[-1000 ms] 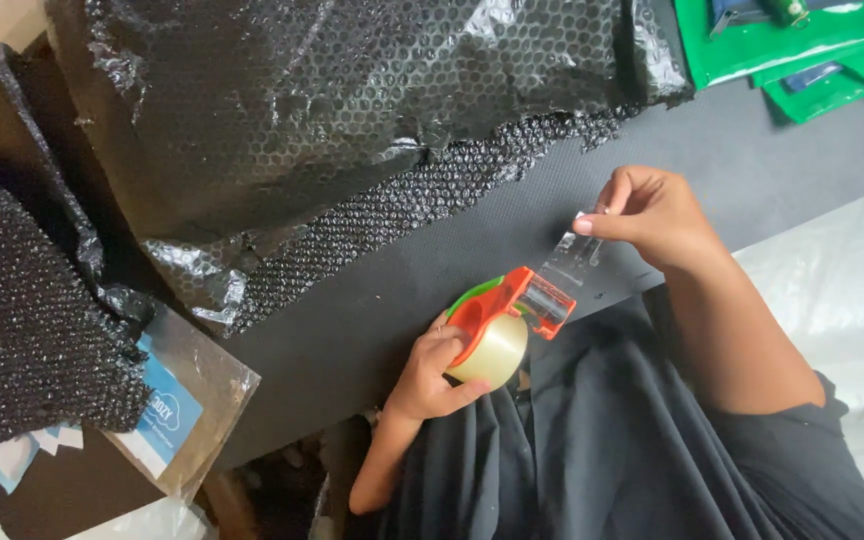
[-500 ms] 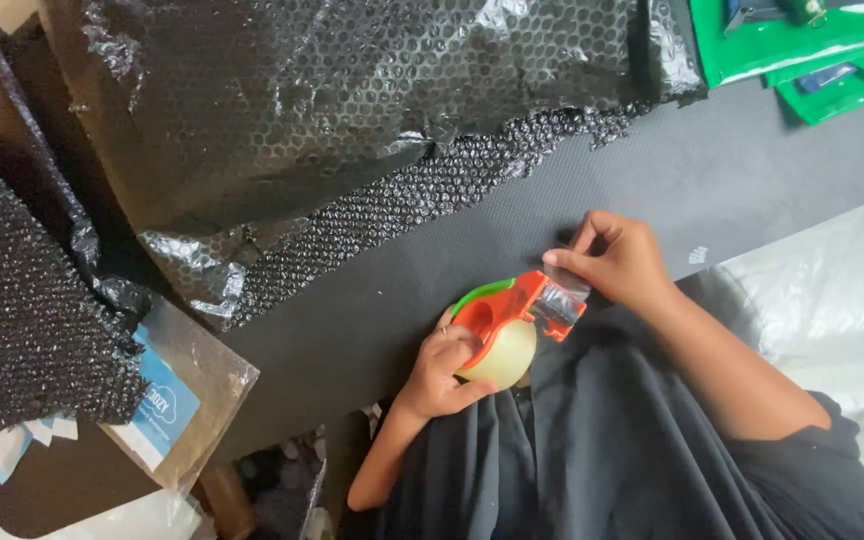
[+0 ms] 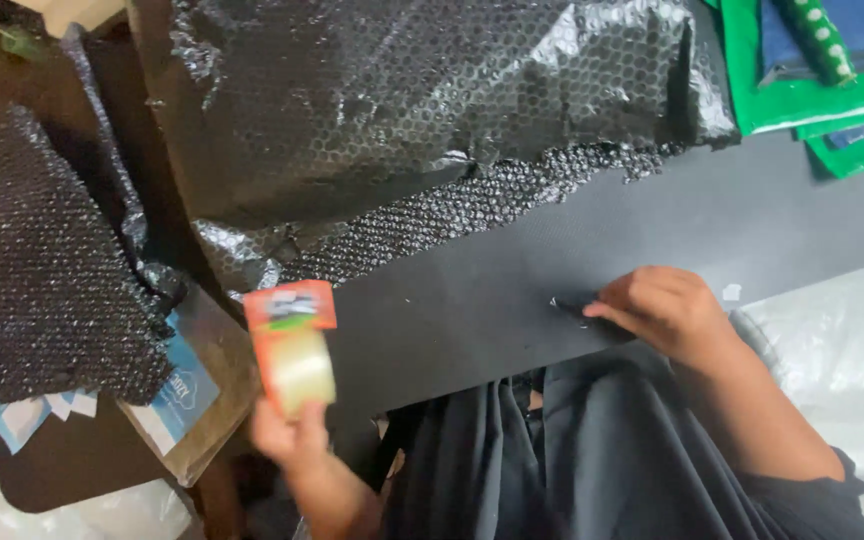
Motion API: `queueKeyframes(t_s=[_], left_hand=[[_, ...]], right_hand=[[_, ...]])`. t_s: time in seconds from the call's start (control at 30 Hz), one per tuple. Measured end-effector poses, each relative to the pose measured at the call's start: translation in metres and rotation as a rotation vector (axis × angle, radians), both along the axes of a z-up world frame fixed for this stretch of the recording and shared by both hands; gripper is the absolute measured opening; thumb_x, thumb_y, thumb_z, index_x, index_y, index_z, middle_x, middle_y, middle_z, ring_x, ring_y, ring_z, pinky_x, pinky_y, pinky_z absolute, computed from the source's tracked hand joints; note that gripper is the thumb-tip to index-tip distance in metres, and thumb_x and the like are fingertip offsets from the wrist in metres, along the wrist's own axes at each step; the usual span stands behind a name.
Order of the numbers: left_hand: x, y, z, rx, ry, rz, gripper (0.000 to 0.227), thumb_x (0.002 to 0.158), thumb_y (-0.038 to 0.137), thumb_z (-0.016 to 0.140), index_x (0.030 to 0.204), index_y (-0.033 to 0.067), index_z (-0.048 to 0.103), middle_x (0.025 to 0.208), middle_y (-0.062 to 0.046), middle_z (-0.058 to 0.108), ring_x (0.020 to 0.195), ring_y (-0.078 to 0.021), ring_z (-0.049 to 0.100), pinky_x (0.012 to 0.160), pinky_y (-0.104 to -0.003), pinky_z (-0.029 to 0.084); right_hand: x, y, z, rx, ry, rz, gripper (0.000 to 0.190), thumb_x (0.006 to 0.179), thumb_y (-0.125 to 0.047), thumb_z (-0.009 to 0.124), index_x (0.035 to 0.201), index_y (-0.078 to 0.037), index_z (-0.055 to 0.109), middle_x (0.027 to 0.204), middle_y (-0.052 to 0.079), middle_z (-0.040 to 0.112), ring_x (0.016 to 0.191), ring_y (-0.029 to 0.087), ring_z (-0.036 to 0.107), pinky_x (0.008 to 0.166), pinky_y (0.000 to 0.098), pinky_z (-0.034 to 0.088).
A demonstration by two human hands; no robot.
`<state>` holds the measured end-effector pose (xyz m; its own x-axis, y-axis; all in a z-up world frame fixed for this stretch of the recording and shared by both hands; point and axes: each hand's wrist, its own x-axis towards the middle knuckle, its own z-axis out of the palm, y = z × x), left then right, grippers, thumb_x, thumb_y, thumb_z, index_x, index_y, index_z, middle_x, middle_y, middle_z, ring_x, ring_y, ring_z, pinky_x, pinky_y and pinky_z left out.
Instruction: The person wraps a rectangular object in black bubble wrap and secures it with clear packing tape using a handheld dispenser. They smooth the wrap, apply tape strips, and fold the edges to seal the package.
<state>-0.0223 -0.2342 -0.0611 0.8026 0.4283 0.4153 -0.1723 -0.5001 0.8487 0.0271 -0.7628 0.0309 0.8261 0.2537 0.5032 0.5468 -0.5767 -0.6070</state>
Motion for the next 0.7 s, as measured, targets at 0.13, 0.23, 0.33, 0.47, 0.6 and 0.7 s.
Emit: queueKeyframes(t_s=[0.13, 0.23, 0.33, 0.47, 0.6, 0.7], left_hand=[[0.026, 0.044, 0.062, 0.381, 0.076, 0.298, 0.031, 0.092, 0.023, 0.081, 0.108, 0.0000, 0.067, 0.096, -0.012, 0.066, 0.085, -0.0251, 0.056, 0.079, -0.039, 0.046], [0.040, 0.068, 0.070, 0.562, 0.145, 0.450, 0.036, 0.099, 0.024, 0.083, 0.099, -0.0055, 0.063, 0.096, -0.021, 0.066, 0.088, -0.0383, 0.061, 0.079, -0.047, 0.047], [0.052, 0.095, 0.052, 0.734, 0.234, 0.446, 0.038, 0.098, 0.032, 0.083, 0.094, 0.0014, 0.062, 0.101, -0.020, 0.067, 0.099, -0.0424, 0.059, 0.083, -0.052, 0.049], [0.065, 0.093, 0.051, 0.863, 0.483, 0.355, 0.044, 0.090, 0.051, 0.077, 0.095, 0.0084, 0.066, 0.092, -0.021, 0.070, 0.100, -0.0447, 0.061, 0.100, -0.061, 0.030], [0.083, 0.049, 0.126, 0.932, 0.655, 0.422, 0.045, 0.075, 0.065, 0.078, 0.084, 0.0212, 0.071, 0.087, -0.002, 0.073, 0.090, -0.0339, 0.067, 0.119, -0.052, 0.022], [0.108, 0.047, 0.148, 0.907, 0.214, 0.427, 0.029, 0.093, 0.043, 0.083, 0.098, 0.0166, 0.074, 0.093, -0.009, 0.074, 0.091, -0.0344, 0.068, 0.110, -0.059, 0.038]], right_hand=[[0.001, -0.001, 0.033, -0.032, -0.106, 0.049, 0.022, 0.084, -0.013, 0.084, 0.082, -0.004, 0.063, 0.081, 0.005, 0.069, 0.061, 0.019, 0.060, 0.060, 0.0336, 0.049], [-0.003, -0.015, 0.044, 0.203, -0.175, -0.026, 0.026, 0.073, -0.013, 0.084, 0.071, -0.001, 0.062, 0.068, 0.010, 0.066, 0.060, 0.023, 0.065, 0.060, 0.0306, 0.052], [0.004, -0.035, 0.043, 0.155, -0.293, -0.162, 0.028, 0.076, -0.014, 0.085, 0.081, 0.004, 0.065, 0.091, 0.030, 0.069, 0.081, 0.033, 0.071, 0.078, 0.0395, 0.059], [0.028, -0.046, 0.049, -0.064, -0.444, -0.204, 0.018, 0.095, 0.002, 0.095, 0.104, -0.002, 0.080, 0.122, 0.033, 0.063, 0.102, 0.041, 0.067, 0.091, 0.0502, 0.055], [0.056, -0.050, 0.060, -0.155, -0.571, -0.158, 0.024, 0.098, 0.002, 0.102, 0.111, -0.004, 0.083, 0.118, 0.029, 0.067, 0.100, 0.045, 0.063, 0.088, 0.0535, 0.056], [0.081, -0.065, 0.040, -0.088, -0.598, -0.135, 0.052, 0.087, -0.021, 0.106, 0.114, 0.003, 0.069, 0.112, 0.033, 0.065, 0.102, 0.050, 0.062, 0.095, 0.0646, 0.053]])
